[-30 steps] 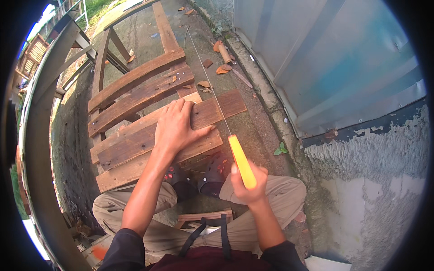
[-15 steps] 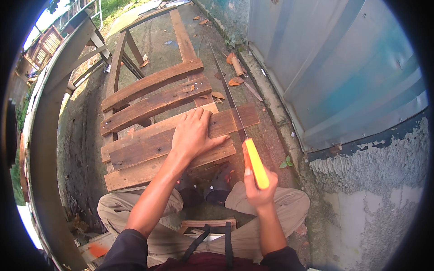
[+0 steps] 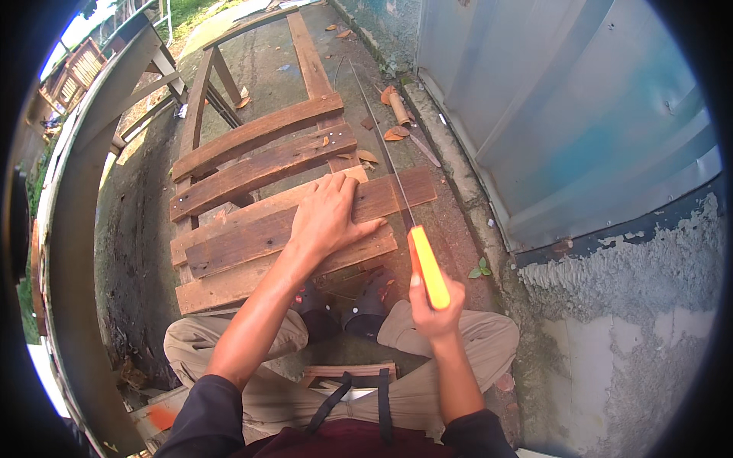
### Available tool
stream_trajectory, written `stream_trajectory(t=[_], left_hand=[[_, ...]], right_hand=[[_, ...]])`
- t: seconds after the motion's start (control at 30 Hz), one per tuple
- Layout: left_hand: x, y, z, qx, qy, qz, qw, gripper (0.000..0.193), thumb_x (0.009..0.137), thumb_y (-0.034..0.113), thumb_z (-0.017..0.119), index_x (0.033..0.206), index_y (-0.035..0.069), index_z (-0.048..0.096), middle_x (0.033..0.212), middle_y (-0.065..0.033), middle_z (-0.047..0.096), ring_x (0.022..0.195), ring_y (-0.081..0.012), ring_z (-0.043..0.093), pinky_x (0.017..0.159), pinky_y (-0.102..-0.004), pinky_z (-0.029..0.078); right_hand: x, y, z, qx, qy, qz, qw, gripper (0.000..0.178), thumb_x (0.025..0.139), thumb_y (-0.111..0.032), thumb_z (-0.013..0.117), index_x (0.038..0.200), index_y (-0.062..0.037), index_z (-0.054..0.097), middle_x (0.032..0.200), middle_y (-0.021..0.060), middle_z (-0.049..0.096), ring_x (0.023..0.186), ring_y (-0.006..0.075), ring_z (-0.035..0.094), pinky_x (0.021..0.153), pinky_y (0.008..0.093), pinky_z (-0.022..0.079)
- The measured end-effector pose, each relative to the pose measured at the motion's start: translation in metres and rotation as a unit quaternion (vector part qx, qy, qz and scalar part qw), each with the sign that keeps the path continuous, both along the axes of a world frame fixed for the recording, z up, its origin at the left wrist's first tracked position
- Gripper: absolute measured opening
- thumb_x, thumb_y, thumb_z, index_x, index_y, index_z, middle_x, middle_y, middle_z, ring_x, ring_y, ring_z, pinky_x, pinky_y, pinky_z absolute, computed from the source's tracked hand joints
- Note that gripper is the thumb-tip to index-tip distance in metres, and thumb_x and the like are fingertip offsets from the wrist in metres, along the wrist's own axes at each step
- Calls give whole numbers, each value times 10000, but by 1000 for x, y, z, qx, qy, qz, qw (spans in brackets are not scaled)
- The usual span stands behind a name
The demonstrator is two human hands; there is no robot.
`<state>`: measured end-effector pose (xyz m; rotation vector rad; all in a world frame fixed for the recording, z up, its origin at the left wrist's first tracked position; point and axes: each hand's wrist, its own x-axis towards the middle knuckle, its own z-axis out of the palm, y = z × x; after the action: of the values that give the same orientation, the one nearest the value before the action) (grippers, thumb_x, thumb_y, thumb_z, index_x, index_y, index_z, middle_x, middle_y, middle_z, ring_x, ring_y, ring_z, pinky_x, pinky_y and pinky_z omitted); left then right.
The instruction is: The person positions a wooden pallet, then uses a hand saw to cut a plank on the pallet. The person also uses a hammer to strike a separate wooden beam. The person continues sawing the pallet plank while sitting on the ground.
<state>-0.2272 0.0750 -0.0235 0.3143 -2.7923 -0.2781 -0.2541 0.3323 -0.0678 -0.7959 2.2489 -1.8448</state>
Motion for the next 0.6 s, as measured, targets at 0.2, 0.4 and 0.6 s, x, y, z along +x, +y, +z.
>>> stream_trajectory(t=[0.2, 0.4, 0.6], left_hand=[[8, 6, 3, -16, -40, 23, 999, 717, 781, 564, 811, 1132, -35, 631, 1092, -147, 634, 1131, -300, 621, 969, -434, 489], [-5, 4, -5, -14, 9, 9, 1000, 686, 752, 561, 831, 1071, -11, 627, 1051, -157, 626, 1066, -333, 618, 939, -439, 504], [6, 1, -6, -11, 20, 35, 999, 678, 748, 553, 832, 1073, -4, 623, 1066, -153, 623, 1064, -338, 617, 941, -444, 502]], right_hand=[[76, 108, -5, 11, -12, -7, 1000, 206, 936, -82, 626, 992, 104, 696, 642, 53, 594, 551, 141, 576, 537, 310, 457], [-14, -25, -4, -78, -24, -24, 996, 203, 988, -70, 639, 807, -14, 565, 595, -13, 503, 481, 65, 439, 444, 258, 333], [51, 85, -17, 25, 12, 22, 999, 203, 923, -79, 632, 1014, 87, 707, 660, 78, 614, 547, 171, 615, 516, 327, 451]])
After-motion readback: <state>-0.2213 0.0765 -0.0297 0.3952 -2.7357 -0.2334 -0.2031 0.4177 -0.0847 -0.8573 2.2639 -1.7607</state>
